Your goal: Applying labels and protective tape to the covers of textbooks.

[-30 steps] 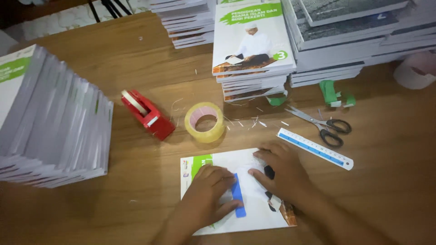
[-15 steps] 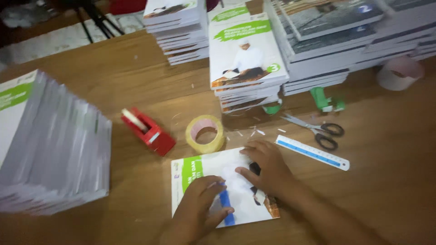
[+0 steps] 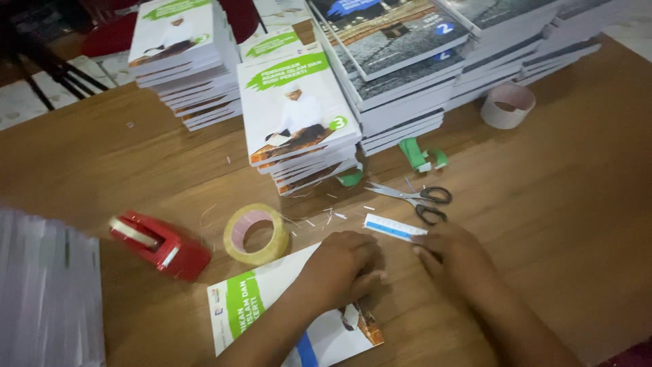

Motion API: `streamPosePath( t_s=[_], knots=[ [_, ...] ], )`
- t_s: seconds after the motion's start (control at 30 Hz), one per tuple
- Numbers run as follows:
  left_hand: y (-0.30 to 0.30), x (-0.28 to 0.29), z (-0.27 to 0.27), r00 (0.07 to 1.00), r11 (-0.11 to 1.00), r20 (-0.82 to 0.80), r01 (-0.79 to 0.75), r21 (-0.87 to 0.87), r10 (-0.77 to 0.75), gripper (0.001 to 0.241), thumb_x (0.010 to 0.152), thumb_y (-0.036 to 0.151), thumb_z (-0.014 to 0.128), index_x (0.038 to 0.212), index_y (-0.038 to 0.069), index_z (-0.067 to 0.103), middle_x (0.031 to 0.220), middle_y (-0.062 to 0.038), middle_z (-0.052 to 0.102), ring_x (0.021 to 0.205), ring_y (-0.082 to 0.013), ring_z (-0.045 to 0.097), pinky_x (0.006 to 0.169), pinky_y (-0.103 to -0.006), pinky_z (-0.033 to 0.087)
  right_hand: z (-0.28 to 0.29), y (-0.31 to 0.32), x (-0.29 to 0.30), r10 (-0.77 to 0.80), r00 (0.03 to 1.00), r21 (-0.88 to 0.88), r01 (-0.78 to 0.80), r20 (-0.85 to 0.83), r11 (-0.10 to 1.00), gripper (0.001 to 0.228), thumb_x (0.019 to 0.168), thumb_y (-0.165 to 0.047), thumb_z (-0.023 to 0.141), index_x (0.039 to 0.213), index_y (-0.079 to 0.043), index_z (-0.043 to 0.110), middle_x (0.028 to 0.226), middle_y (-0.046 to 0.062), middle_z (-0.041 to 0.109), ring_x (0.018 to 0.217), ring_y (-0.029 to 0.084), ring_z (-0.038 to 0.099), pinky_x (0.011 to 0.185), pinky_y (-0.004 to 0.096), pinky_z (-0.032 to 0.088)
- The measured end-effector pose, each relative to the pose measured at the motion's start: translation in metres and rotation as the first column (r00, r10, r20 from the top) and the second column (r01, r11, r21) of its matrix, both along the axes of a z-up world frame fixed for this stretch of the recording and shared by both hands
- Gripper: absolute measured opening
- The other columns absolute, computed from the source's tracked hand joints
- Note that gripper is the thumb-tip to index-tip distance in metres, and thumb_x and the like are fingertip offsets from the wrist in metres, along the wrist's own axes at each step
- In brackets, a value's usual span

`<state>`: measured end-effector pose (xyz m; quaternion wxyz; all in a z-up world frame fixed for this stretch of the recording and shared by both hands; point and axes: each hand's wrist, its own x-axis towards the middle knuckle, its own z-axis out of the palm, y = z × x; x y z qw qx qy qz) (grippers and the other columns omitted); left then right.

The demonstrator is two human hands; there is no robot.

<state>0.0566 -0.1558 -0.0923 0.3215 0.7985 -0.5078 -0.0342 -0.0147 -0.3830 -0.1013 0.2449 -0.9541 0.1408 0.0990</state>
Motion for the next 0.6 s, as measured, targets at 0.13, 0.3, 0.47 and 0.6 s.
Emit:
streamPosePath(
  t_s=[0.13, 0.3, 0.47, 0.6],
  knots=[
    [-0.005, 0.016, -0.016, 1.000, 0.999, 0.007, 0.006, 0.053, -0.007, 0.032, 0.080, 0.038, 0.076, 0.080, 0.007, 0.066, 0.102, -0.009, 0.068, 0.093, -0.0317, 0.062, 0.085, -0.0430, 0.047, -0.049, -0.013, -0.015, 0.168, 0.787, 0.020, -0.223, 0.593, 0.974, 0.012, 0.076, -0.012, 0.075, 0.086, -0.014, 0.082, 0.076, 0.002, 0.071, 0.061, 0.022, 0.062, 0.054, 0.034, 0.047],
    [-0.003, 0.038, -0.032, 0.970, 0.948, 0.106, -0.238, 0.211, 0.220, 0.028, 0.085, 0.038, 0.078, 0.084, 0.012, 0.067, 0.091, -0.004, 0.067, 0.085, -0.0274, 0.063, 0.077, -0.0411, 0.049, -0.044, -0.013, -0.015, 0.066, 0.921, 0.100, -0.113, 0.384, 0.989, 0.009, 0.080, -0.021, 0.076, 0.082, -0.018, 0.084, 0.089, -0.004, 0.071, 0.080, 0.016, 0.066, 0.070, 0.029, 0.054],
    [-0.019, 0.042, -0.026, 0.981, 0.979, 0.086, -0.182, 0.088, 0.174, 0.028, 0.080, 0.022, 0.077, 0.103, 0.009, 0.068, 0.107, -0.009, 0.065, 0.099, -0.0290, 0.061, 0.084, -0.0409, 0.050, -0.041, -0.022, -0.011, 0.043, 0.978, -0.007, -0.043, 0.206, 0.999, 0.027, 0.081, -0.036, 0.076, 0.104, -0.023, 0.073, 0.099, -0.001, 0.067, 0.099, 0.019, 0.060, 0.084, 0.036, 0.050],
    [-0.031, 0.045, -0.040, 0.983, 0.988, 0.133, -0.135, 0.079, 0.124, 0.038, 0.072, 0.018, 0.078, 0.110, 0.012, 0.072, 0.122, -0.010, 0.062, 0.111, -0.0338, 0.057, 0.093, -0.0438, 0.048, -0.056, -0.026, -0.014, 0.028, 0.927, 0.062, -0.055, 0.373, 0.997, 0.021, 0.077, -0.032, 0.079, 0.091, -0.020, 0.070, 0.097, -0.001, 0.069, 0.095, 0.022, 0.061, 0.081, 0.037, 0.049]
  ],
)
